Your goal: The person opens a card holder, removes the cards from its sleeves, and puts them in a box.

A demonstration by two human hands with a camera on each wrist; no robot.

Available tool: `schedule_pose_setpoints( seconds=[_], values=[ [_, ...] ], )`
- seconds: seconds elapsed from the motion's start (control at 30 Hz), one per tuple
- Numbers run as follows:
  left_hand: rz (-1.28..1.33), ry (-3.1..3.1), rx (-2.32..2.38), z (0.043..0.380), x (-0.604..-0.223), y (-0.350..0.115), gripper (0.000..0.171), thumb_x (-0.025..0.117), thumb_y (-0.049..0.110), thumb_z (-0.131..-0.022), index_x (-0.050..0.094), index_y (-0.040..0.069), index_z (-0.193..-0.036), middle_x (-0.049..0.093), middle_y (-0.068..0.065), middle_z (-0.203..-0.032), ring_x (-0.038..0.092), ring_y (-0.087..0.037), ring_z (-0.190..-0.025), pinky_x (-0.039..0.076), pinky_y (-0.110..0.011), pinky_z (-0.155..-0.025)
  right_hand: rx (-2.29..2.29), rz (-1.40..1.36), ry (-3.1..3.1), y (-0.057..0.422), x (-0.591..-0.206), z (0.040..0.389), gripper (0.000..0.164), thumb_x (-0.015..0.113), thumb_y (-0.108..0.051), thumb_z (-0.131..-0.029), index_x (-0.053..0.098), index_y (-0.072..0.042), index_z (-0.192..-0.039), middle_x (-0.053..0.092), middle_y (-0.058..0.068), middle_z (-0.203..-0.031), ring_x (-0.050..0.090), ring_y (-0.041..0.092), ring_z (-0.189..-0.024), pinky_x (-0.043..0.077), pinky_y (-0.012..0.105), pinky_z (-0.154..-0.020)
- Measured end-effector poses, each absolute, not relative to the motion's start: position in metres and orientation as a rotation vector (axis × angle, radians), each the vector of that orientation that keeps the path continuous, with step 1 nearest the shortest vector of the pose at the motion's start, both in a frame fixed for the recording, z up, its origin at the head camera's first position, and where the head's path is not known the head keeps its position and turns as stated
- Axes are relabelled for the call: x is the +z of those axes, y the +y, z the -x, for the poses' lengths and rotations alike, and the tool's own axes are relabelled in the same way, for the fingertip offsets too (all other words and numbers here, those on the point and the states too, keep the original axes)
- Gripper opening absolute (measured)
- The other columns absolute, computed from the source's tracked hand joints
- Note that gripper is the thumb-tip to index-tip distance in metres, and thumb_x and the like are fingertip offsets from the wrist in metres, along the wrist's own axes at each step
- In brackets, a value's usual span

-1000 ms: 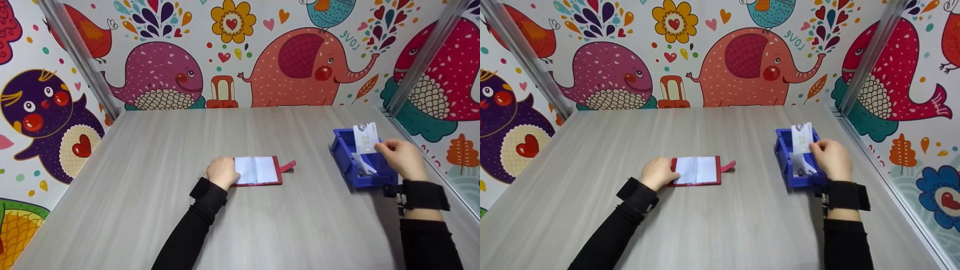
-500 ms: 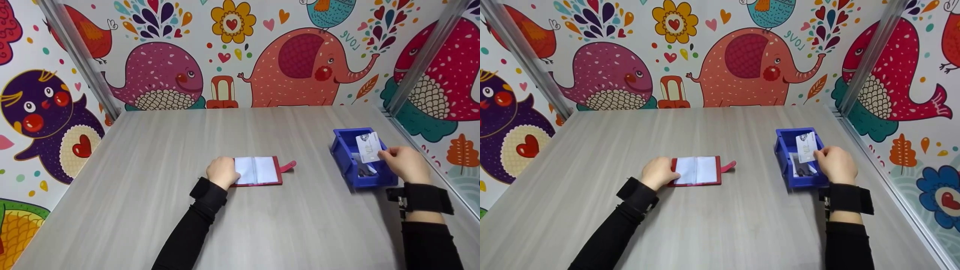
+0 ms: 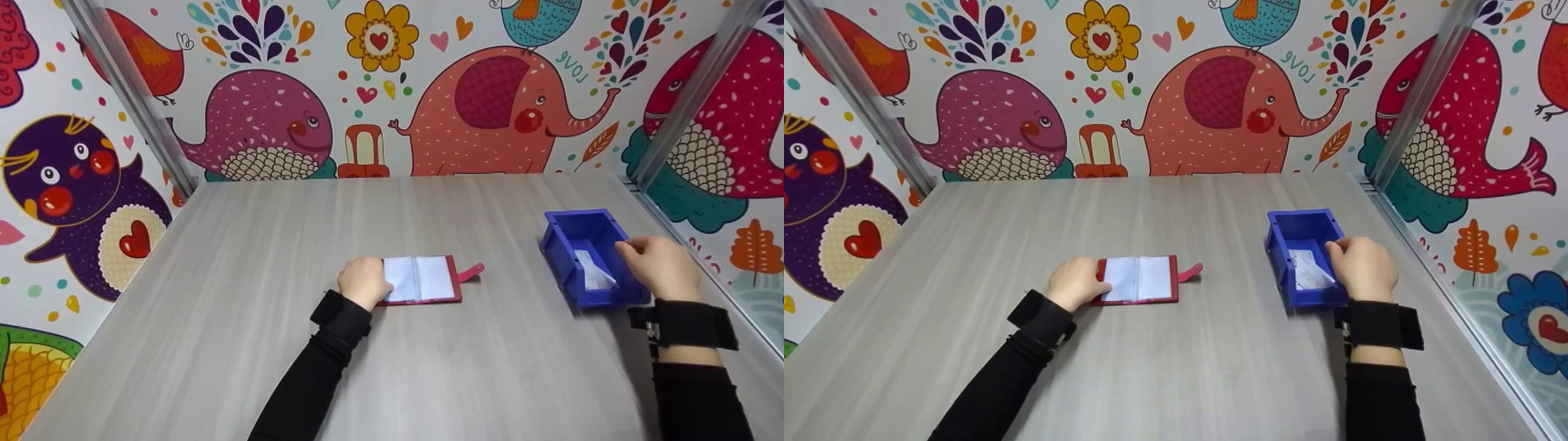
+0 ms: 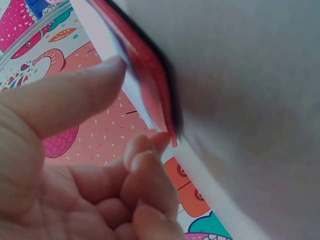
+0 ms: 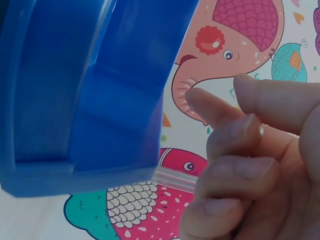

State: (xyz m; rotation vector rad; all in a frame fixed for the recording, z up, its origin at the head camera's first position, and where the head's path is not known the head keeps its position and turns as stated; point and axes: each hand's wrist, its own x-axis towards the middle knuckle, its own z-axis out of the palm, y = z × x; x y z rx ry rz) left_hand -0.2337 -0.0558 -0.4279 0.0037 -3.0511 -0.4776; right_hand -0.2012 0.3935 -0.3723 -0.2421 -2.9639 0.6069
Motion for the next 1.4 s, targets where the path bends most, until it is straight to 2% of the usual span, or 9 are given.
schedule_pose_setpoints(
  seconds=[0.13, 0.3, 0.4, 0.57, 0.67, 0.9, 1.07, 1.4],
  values=[
    [0.001, -3.049, -0.486, 0.234, -0.428, -0.056, 0.028, 0.084, 0.027, -0.074, 0.069, 0.006, -0.084, 0.068, -0.011, -0.087, 0.066, -0.032, -0.082, 0.054, -0.046, -0.063, 0.613, 0.197, -2.925, 0.387, -0.372, 0.202, 0.059, 0.05, -0.042, -0.102, 0.06, 0.013, -0.12, 0.062, 0.035, -0.112, 0.057, 0.05, -0.1, 0.044, 0.063, -0.081],
    [0.011, -3.038, -0.491, 0.233, -0.428, -0.056, 0.025, 0.084, 0.025, -0.074, 0.067, 0.007, -0.078, 0.068, -0.011, -0.084, 0.066, -0.032, -0.08, 0.054, -0.045, -0.062, 0.617, 0.088, -2.84, 0.373, -0.371, 0.203, 0.05, 0.054, -0.037, -0.101, 0.065, 0.01, -0.115, 0.065, 0.031, -0.109, 0.059, 0.049, -0.101, 0.042, 0.063, -0.086],
    [0.016, -3.027, -0.495, 0.233, -0.428, -0.057, 0.025, 0.084, 0.024, -0.073, 0.066, 0.008, -0.076, 0.067, -0.01, -0.082, 0.067, -0.032, -0.079, 0.054, -0.045, -0.061, 0.644, 0.023, -2.805, 0.36, -0.368, 0.204, 0.045, 0.055, -0.034, -0.101, 0.067, 0.008, -0.114, 0.067, 0.029, -0.108, 0.061, 0.045, -0.098, 0.044, 0.061, -0.084],
    [0.02, -3.028, -0.495, 0.232, -0.428, -0.057, 0.025, 0.083, 0.025, -0.074, 0.067, 0.007, -0.079, 0.068, -0.011, -0.085, 0.066, -0.032, -0.081, 0.054, -0.046, -0.063, 0.687, -0.062, -2.784, 0.333, -0.362, 0.204, 0.04, 0.056, -0.031, -0.101, 0.069, 0.005, -0.112, 0.069, 0.024, -0.105, 0.063, 0.037, -0.091, 0.048, 0.056, -0.078],
    [0.017, -3.034, -0.494, 0.233, -0.428, -0.057, 0.024, 0.083, 0.025, -0.074, 0.068, 0.007, -0.08, 0.068, -0.011, -0.086, 0.066, -0.032, -0.081, 0.054, -0.046, -0.063, 0.695, -0.151, -2.755, 0.314, -0.362, 0.206, 0.033, 0.059, -0.027, -0.1, 0.071, 0.002, -0.111, 0.07, 0.022, -0.105, 0.064, 0.035, -0.091, 0.048, 0.055, -0.079],
    [0.004, -3.045, -0.496, 0.234, -0.429, -0.057, 0.026, 0.083, 0.026, -0.074, 0.069, 0.006, -0.083, 0.069, -0.012, -0.088, 0.066, -0.032, -0.082, 0.054, -0.046, -0.064, 0.674, -0.416, -2.712, 0.265, -0.385, 0.217, 0.019, 0.068, -0.016, -0.093, 0.076, -0.004, -0.104, 0.073, 0.014, -0.099, 0.066, 0.027, -0.083, 0.05, 0.048, -0.074],
    [0.003, -3.04, -0.511, 0.234, -0.429, -0.057, 0.025, 0.084, 0.026, -0.073, 0.068, 0.007, -0.081, 0.069, -0.011, -0.087, 0.066, -0.032, -0.081, 0.053, -0.046, -0.063, 0.63, -0.519, -2.744, 0.234, -0.402, 0.226, 0.018, 0.07, -0.019, -0.091, 0.078, -0.007, -0.102, 0.073, 0.01, -0.094, 0.065, 0.021, -0.077, 0.052, 0.045, -0.071],
    [0.036, -3.029, -0.499, 0.232, -0.428, -0.057, 0.025, 0.084, 0.024, -0.074, 0.067, 0.006, -0.079, 0.068, -0.011, -0.084, 0.066, -0.032, -0.08, 0.053, -0.045, -0.063, 0.678, -0.569, -2.848, 0.199, -0.415, 0.238, 0.02, 0.07, -0.018, -0.09, 0.077, -0.005, -0.104, 0.073, 0.005, -0.088, 0.064, 0.018, -0.075, 0.052, 0.041, -0.067]
  ],
)
